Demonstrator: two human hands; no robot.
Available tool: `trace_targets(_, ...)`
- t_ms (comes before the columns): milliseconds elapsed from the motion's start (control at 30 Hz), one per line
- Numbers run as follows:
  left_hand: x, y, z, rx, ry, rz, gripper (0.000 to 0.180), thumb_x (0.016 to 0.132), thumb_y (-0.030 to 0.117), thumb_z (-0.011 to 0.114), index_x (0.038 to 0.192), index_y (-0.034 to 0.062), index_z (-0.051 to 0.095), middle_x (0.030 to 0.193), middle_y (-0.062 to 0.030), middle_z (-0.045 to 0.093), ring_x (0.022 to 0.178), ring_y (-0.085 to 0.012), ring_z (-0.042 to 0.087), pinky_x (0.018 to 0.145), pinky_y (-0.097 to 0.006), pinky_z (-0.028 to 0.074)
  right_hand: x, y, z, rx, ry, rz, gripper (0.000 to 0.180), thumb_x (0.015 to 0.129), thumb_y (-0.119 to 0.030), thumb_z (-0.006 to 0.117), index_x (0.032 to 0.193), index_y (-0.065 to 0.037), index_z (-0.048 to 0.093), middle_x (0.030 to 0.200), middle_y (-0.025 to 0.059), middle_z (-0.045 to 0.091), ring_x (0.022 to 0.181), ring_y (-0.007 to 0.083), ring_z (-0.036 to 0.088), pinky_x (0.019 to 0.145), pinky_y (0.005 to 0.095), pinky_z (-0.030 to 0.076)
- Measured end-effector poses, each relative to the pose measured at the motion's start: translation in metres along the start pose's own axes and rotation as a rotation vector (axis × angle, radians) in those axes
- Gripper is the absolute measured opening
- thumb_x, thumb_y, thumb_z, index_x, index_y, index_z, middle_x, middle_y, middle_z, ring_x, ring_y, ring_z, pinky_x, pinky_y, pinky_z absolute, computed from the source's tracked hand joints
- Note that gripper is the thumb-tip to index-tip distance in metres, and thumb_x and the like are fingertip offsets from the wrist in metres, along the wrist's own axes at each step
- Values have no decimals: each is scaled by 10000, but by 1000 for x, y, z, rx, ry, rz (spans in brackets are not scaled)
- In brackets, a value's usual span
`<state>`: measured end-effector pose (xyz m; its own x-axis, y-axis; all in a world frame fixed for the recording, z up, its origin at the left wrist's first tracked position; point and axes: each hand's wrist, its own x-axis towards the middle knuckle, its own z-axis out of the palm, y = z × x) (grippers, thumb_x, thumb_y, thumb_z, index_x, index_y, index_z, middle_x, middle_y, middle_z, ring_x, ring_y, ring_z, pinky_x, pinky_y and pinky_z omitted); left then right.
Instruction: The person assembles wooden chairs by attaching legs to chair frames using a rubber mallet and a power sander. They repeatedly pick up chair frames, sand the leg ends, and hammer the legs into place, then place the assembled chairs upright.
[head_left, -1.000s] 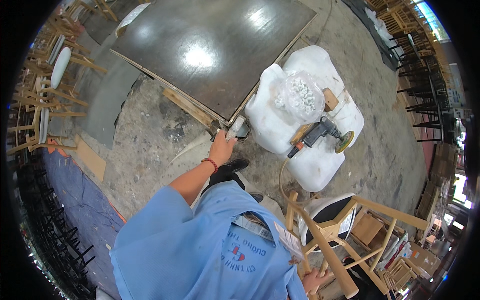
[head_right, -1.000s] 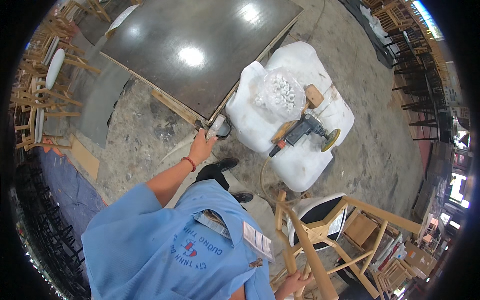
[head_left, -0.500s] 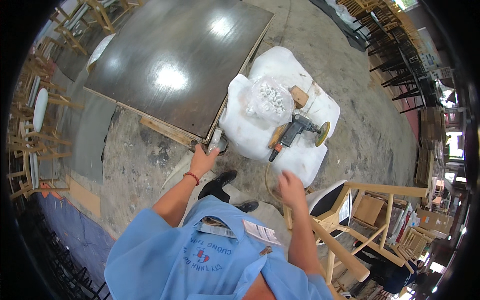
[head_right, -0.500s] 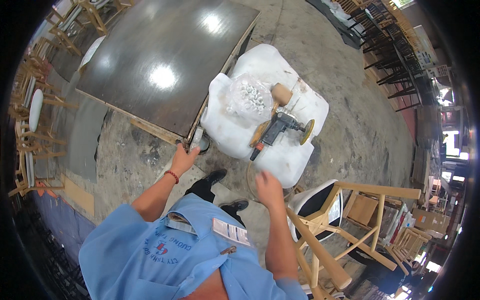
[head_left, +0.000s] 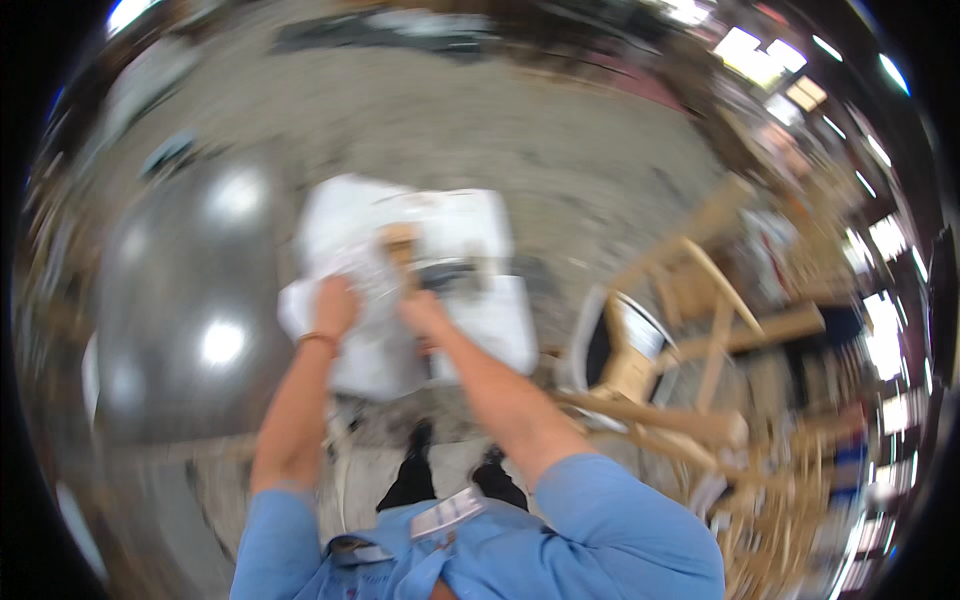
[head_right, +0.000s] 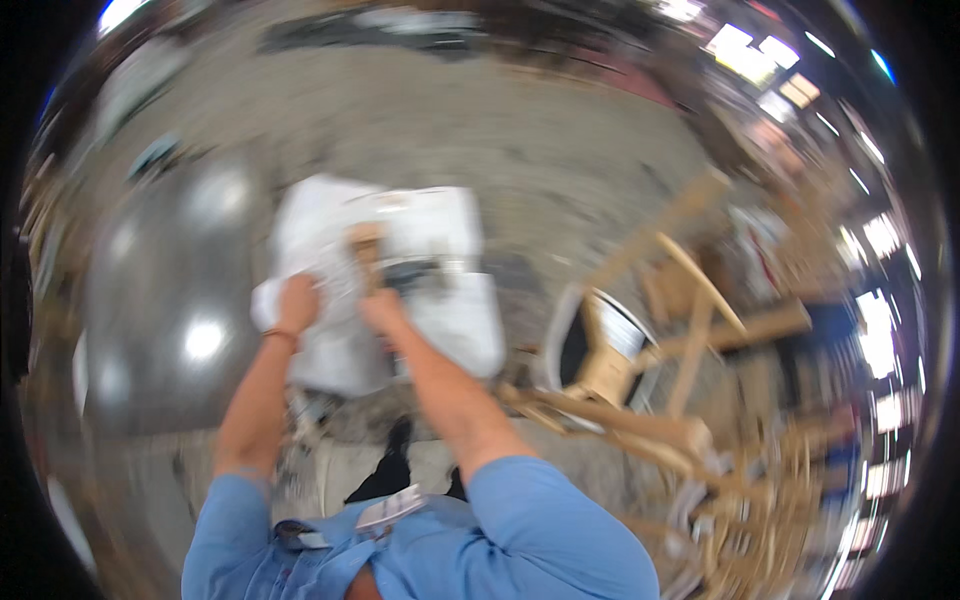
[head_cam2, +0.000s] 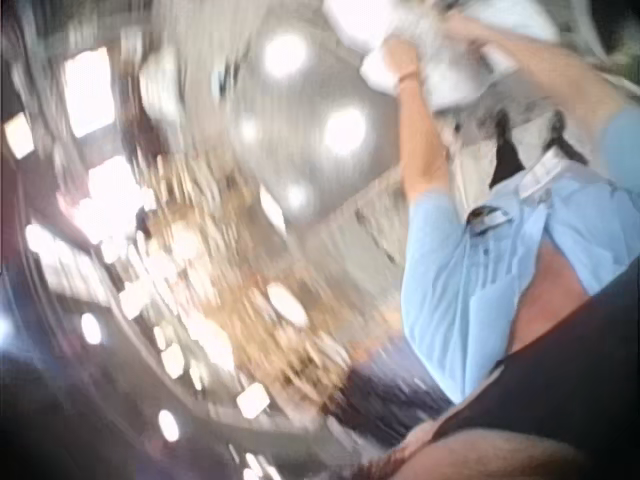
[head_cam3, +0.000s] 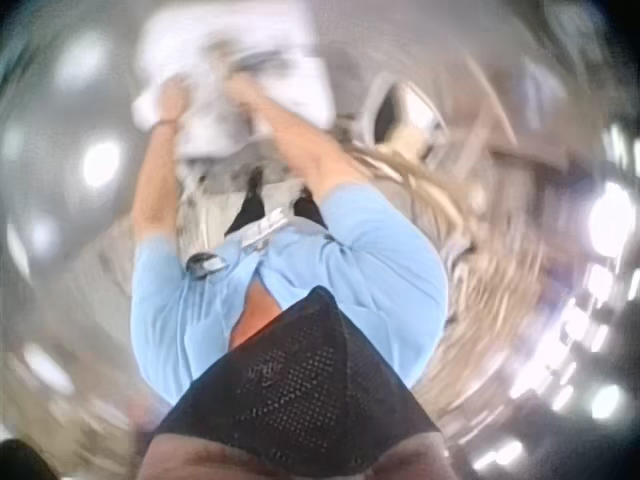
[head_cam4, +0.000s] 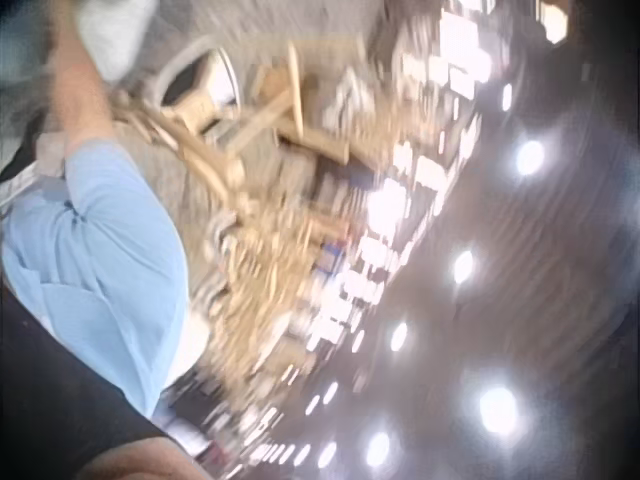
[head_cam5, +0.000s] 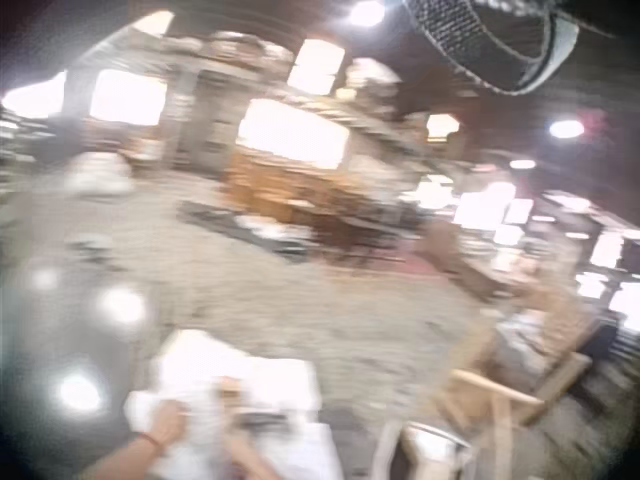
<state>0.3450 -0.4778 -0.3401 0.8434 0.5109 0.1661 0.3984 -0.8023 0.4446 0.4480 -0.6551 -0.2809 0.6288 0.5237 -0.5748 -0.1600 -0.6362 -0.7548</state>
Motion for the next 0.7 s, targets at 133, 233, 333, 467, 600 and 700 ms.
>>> trace_targets(133, 45, 70, 27, 142, -386, 50, 416, 769, 334, 726, 1034, 16, 693, 1060, -240, 676, 1031, -392, 625, 937, -475, 479, -67, 56, -69, 207, 8, -233, 97, 778, -120, 586, 819, -33, 571, 623, 59, 567, 503, 182, 562, 419, 356, 450)
trace_targets(233, 38, 94, 42, 513, -282, 266, 414, 842, 417, 642, 982, 33, 710, 1147, -192, 666, 1068, -373, 627, 942, -472, 475, -146, 79, -73, 216, 194, -434, 284, 739, -130, 623, 1003, -30, 593, 736, 87, 622, 676, 191, 596, 621, 364, 488)
trace_targets(333, 23, 75, 43, 563, -297, 324, 308, 930, 273, 564, 1072, 32, 694, 1151, -185, 664, 1077, -376, 617, 932, -471, 473, -224, 109, -70, 179, 177, -459, 297, 727, -149, 644, 983, -3, 604, 743, 132, 627, 704, 225, 602, 656, 380, 483)
trace_targets(467, 41, 58, 53, 308, -48, 717, 200, 940, 218, 569, 946, 32, 642, 813, -130, 644, 735, -287, 629, 650, -424, 510, -294, 152, -80, 124, 320, -319, 312, 701, -163, 656, 951, 18, 612, 765, 186, 636, 709, 291, 623, 655, 421, 478)
trace_targets(600, 57, 55, 21, 491, -608, 723, 348, 917, 219, 552, 1133, -32, 658, 1135, -220, 675, 1004, -409, 650, 912, -456, 510, -330, 211, -59, 179, 408, -104, 336, 694, -178, 646, 970, 12, 619, 789, 200, 652, 733, 326, 634, 677, 424, 487)
trace_targets(700, 60, 49, 11, 368, -434, 627, 297, 943, 151, 491, 1117, 5, 682, 1099, -169, 697, 1012, -350, 664, 883, -441, 523, -356, 220, -56, 272, 427, -11, 342, 693, -197, 644, 968, 5, 621, 794, 198, 656, 742, 333, 637, 692, 427, 489)
